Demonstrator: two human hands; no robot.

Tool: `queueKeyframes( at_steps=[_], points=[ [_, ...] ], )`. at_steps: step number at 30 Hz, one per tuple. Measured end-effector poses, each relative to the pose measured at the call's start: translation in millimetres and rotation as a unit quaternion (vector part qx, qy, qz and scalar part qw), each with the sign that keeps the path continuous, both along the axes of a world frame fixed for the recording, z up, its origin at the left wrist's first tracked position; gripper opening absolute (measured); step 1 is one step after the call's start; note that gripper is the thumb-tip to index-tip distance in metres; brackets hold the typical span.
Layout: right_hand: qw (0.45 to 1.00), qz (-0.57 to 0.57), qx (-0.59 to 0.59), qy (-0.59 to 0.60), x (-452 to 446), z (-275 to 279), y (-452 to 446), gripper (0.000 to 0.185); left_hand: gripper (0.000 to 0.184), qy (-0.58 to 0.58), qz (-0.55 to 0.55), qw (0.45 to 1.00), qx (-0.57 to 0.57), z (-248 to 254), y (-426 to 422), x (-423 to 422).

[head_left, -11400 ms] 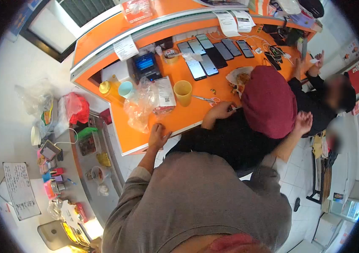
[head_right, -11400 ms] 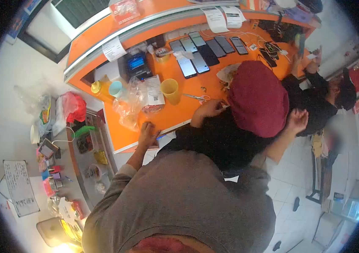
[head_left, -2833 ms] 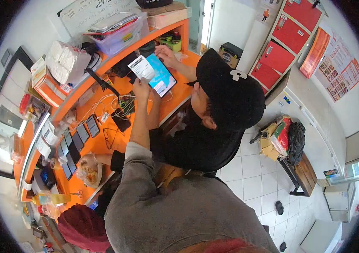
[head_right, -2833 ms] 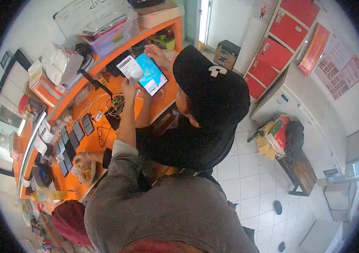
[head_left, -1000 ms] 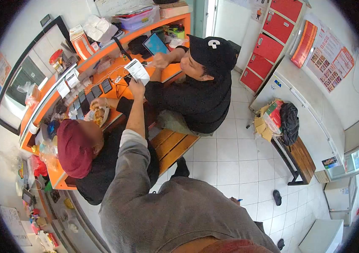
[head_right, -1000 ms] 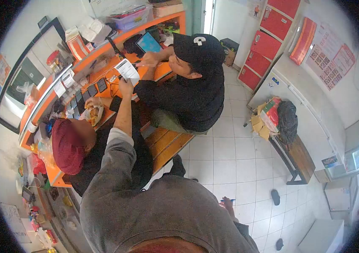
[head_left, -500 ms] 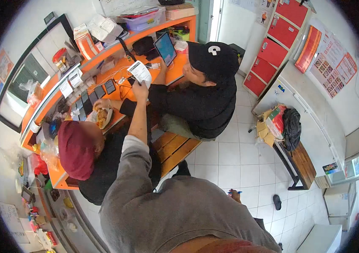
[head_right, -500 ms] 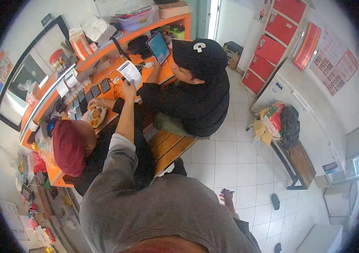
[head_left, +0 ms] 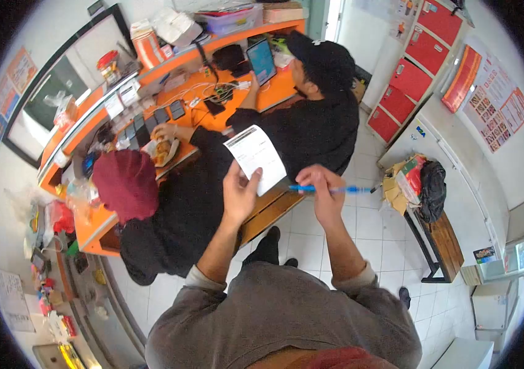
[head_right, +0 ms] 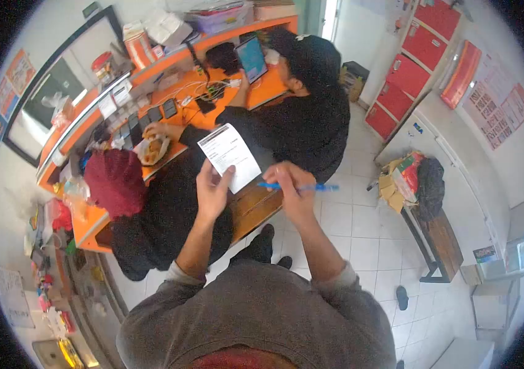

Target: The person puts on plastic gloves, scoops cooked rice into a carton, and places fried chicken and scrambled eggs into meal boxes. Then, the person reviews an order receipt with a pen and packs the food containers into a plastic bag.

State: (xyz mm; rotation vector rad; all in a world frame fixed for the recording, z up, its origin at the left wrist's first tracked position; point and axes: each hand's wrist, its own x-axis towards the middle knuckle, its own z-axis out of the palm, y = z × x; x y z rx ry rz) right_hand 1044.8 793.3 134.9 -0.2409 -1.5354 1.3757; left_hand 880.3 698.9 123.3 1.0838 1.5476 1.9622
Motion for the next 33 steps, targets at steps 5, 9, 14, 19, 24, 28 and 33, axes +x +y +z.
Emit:
queueKeyframes(
  at_steps=[5,9,14,19,24,28,33],
  points=[
    [0.992,0.002,0.033,0.125,-60,36,-81,0.027,0.032,-0.052,0.011,0.998,0.022,16,-94,26],
    [0.987,-0.046,0.125,0.085,-88,42,-170,0.019,0.037,-0.124,0.039,0.989,0.069,16,-182,28],
    [0.972,0.135,0.095,0.169,-145,49,-314,0.032,0.041,-0.357,-0.009,0.903,0.237,25,-330,7],
    [0.947,0.257,0.114,0.152,-223,42,-568,0.033,0.055,-0.343,0.118,0.882,0.3,41,-585,-27],
    [0.905,0.344,0.131,0.213,-236,53,-596,0.032,0.059,-0.293,0.22,0.861,0.352,56,-598,-10],
    [0.869,0.414,0.133,0.234,-243,62,-621,0.029,0.061,-0.252,0.283,0.852,0.362,67,-612,-3],
    [0.839,0.432,0.191,0.272,-281,13,-676,0.028,0.063,-0.243,0.338,0.837,0.356,1,-659,-35]
  ],
)
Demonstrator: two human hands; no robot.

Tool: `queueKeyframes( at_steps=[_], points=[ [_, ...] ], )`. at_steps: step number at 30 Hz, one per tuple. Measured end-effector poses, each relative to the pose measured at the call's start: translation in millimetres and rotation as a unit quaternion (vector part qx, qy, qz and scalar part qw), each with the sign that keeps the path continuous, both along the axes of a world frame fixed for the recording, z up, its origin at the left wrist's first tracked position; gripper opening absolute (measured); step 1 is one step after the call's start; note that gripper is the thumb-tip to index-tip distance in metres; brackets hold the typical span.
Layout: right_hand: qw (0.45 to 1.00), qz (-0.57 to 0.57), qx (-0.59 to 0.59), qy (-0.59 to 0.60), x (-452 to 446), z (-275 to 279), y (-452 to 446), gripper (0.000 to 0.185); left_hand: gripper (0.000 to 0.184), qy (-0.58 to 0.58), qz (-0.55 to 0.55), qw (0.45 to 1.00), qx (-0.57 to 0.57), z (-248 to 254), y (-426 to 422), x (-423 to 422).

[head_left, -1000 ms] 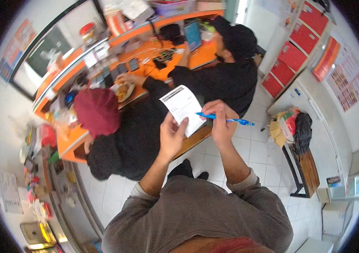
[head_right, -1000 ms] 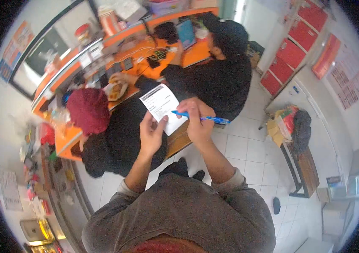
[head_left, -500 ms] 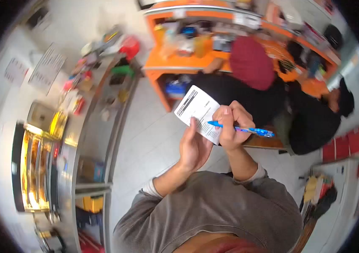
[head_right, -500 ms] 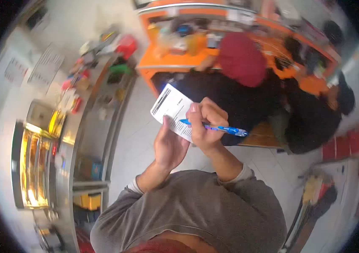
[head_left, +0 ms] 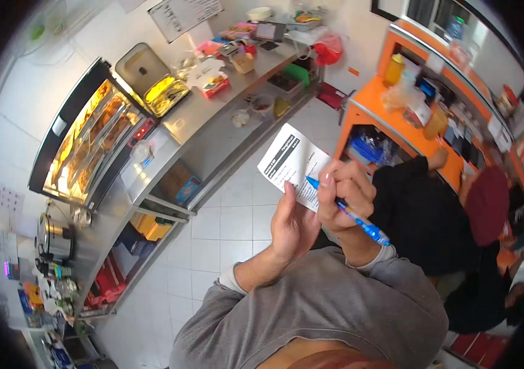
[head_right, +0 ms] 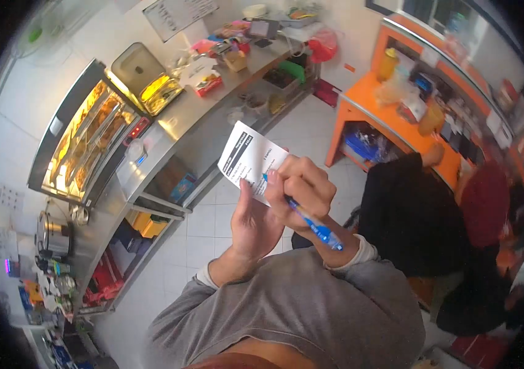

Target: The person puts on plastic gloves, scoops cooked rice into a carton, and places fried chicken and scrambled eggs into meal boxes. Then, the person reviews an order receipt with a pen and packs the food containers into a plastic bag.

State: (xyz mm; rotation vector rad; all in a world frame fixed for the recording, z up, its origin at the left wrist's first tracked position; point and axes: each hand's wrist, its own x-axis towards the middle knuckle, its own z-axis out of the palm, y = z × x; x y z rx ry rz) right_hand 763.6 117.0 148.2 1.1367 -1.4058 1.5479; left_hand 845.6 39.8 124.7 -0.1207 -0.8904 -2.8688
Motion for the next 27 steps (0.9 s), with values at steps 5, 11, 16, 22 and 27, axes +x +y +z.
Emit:
queueKeyframes(
  at_steps=[5,11,16,22,27],
  points=[
    [0.996,0.081,-0.02,-0.035,-60,28,-119,0.027,0.063,0.01,0.052,0.999,0.012,43,-107,-48],
    [0.891,0.314,-0.205,-0.254,-160,31,-200,0.031,0.064,0.022,0.116,0.993,0.007,42,-176,-142],
    [0.931,0.314,-0.073,-0.169,-232,35,-264,0.033,0.064,0.047,0.165,0.985,0.036,55,-237,-199],
    [0.929,0.367,0.036,-0.028,-277,41,-347,0.026,0.062,0.048,0.195,0.979,0.046,50,-319,-244],
    [0.954,0.296,0.052,0.0,-311,32,-436,0.025,0.065,0.042,0.189,0.98,0.045,47,-404,-281]
  ],
)
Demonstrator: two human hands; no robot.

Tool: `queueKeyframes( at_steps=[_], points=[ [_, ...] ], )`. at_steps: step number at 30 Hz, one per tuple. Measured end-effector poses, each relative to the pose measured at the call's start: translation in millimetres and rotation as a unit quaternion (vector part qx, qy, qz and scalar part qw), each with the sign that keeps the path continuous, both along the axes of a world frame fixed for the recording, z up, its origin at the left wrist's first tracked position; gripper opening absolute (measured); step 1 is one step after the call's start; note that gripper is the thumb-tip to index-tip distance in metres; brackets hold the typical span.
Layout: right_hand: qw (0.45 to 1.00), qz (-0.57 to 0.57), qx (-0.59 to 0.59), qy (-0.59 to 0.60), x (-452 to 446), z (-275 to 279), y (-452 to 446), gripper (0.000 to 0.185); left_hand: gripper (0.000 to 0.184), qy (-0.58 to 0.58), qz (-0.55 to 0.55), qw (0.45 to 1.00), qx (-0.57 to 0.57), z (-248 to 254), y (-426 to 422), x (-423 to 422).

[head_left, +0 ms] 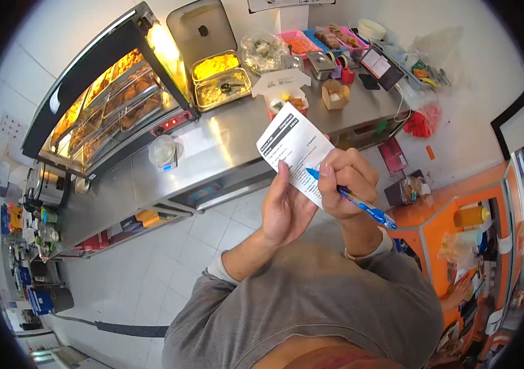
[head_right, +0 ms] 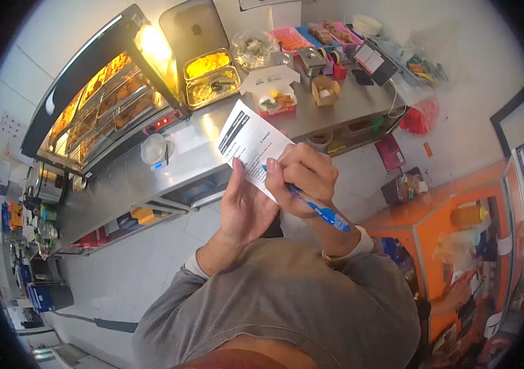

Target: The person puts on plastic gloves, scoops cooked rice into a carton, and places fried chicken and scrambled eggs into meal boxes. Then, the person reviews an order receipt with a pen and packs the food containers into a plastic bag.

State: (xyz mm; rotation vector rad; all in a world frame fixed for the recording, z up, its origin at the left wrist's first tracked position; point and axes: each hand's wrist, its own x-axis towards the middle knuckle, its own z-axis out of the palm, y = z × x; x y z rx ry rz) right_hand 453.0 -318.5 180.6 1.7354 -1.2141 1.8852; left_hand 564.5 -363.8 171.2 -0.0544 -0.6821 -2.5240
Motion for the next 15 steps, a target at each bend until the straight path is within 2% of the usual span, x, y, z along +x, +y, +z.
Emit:
queueKeyframes(
  at_steps=[2,6,9,12,15],
  points=[
    [0.999,0.044,-0.002,0.007,-22,-1,-38,0.025,0.063,0.027,-0.004,0.999,-0.017,0,-40,-17],
    [0.998,-0.066,-0.006,0.016,-46,13,-103,0.027,0.063,0.005,-0.022,1.0,0.021,8,-109,-45],
    [0.998,0.061,-0.024,0.004,-72,8,-147,0.026,0.065,-0.005,-0.03,1.0,-0.002,14,-156,-64],
    [0.991,-0.044,-0.096,-0.078,-85,0,-177,0.024,0.066,-0.008,-0.058,0.998,0.005,16,-190,-81],
    [0.993,-0.042,-0.065,-0.091,-105,-3,-181,0.023,0.067,0.002,-0.072,0.997,-0.01,18,-211,-101]
  ],
)
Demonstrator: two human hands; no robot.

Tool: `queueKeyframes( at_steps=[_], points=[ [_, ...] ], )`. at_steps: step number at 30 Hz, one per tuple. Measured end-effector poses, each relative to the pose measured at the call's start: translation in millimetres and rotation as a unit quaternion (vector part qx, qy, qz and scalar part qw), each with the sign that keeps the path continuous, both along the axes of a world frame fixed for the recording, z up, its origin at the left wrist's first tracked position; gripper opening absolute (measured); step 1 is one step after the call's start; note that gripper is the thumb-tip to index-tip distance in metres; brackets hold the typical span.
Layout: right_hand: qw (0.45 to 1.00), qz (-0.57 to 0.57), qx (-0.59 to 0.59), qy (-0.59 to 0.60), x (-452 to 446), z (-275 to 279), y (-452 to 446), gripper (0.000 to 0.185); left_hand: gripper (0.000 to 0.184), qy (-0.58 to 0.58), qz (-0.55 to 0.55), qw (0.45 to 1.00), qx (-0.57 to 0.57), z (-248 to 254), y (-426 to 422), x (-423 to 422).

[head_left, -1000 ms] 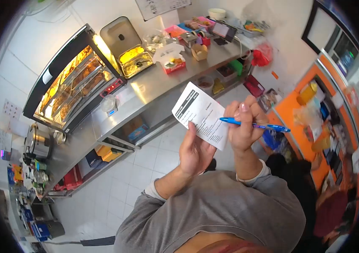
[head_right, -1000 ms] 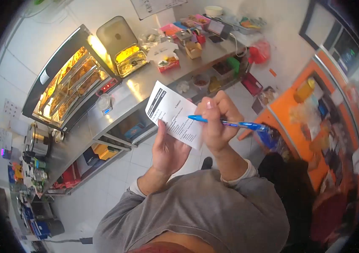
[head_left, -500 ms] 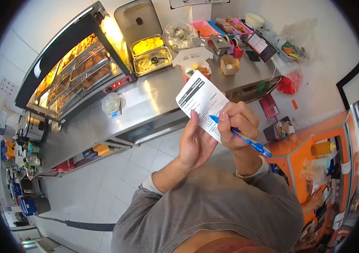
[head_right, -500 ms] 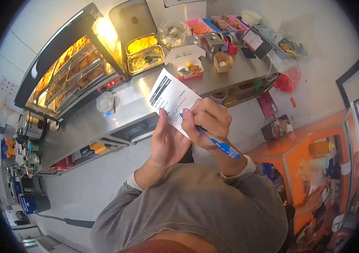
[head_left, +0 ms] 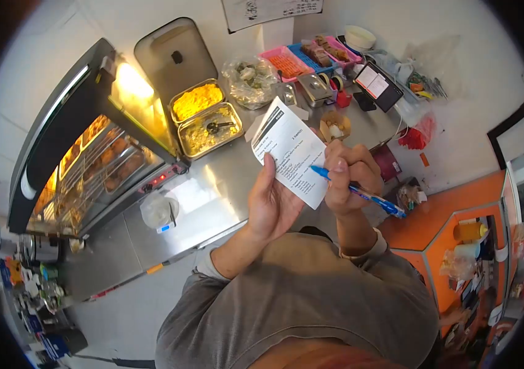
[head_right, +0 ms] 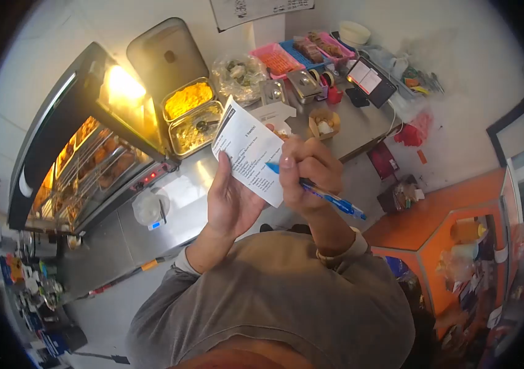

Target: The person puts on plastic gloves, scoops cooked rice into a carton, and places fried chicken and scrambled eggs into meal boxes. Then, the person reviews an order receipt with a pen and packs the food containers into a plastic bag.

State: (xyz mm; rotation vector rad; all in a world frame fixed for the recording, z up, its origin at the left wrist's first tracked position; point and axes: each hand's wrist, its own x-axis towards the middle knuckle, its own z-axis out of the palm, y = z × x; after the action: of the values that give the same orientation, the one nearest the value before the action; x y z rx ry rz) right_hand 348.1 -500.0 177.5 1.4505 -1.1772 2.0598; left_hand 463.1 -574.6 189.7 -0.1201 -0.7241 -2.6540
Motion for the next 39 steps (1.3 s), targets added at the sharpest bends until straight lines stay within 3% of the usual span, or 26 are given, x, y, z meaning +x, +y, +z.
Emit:
queueKeyframes(
  at_steps=[6,7,10,14,16,22,25,28,31,33,35,37,38,39],
  points=[
    [0.987,-0.022,0.056,0.147,-24,1,-17,0.028,0.068,-0.001,-0.036,0.999,0.005,-8,-27,-40],
    [0.989,0.016,0.065,0.134,-29,0,-18,0.029,0.068,0.008,-0.039,0.999,-0.003,-9,-31,-47],
    [0.995,-0.073,0.051,0.054,-49,-6,-23,0.029,0.068,0.004,-0.028,1.0,-0.002,-9,-39,-69],
    [0.996,0.006,0.087,0.036,-86,-9,-26,0.03,0.068,0.004,-0.015,1.0,0.02,-7,-44,-98],
    [0.998,0.027,0.051,-0.034,-108,-17,-28,0.03,0.068,-0.014,-0.007,1.0,0.025,-9,-45,-117],
    [0.993,0.028,0.101,0.045,-187,-11,-29,0.028,0.067,-0.029,0.024,0.999,0.038,-13,-41,-188],
    [0.988,0.006,0.152,0.015,-223,-15,-19,0.026,0.067,-0.039,0.023,0.998,0.036,-24,-38,-219],
    [0.999,-0.002,0.007,-0.04,-279,-30,-7,0.029,0.065,-0.056,0.038,0.997,0.036,-31,-30,-251],
    [0.977,0.086,0.025,-0.194,-326,-19,-6,0.031,0.063,-0.081,0.056,0.994,0.043,-42,-23,-277],
    [0.92,0.142,0.244,-0.271,-343,-32,10,0.029,0.062,-0.1,0.061,0.992,0.047,-54,-19,-294],
    [0.883,0.179,0.362,-0.237,-361,-55,15,0.026,0.06,-0.12,0.065,0.99,0.045,-71,-15,-312],
    [0.894,0.203,0.386,-0.107,-386,-93,8,0.023,0.059,-0.18,0.067,0.981,-0.021,-94,-18,-329],
    [0.873,0.177,0.419,-0.174,-398,-109,11,0.021,0.059,-0.208,0.065,0.974,-0.054,-106,-18,-340],
    [0.849,0.148,0.447,-0.238,-412,-125,12,0.02,0.054,-0.22,0.158,0.951,-0.152,-116,-18,-355]
  ],
)
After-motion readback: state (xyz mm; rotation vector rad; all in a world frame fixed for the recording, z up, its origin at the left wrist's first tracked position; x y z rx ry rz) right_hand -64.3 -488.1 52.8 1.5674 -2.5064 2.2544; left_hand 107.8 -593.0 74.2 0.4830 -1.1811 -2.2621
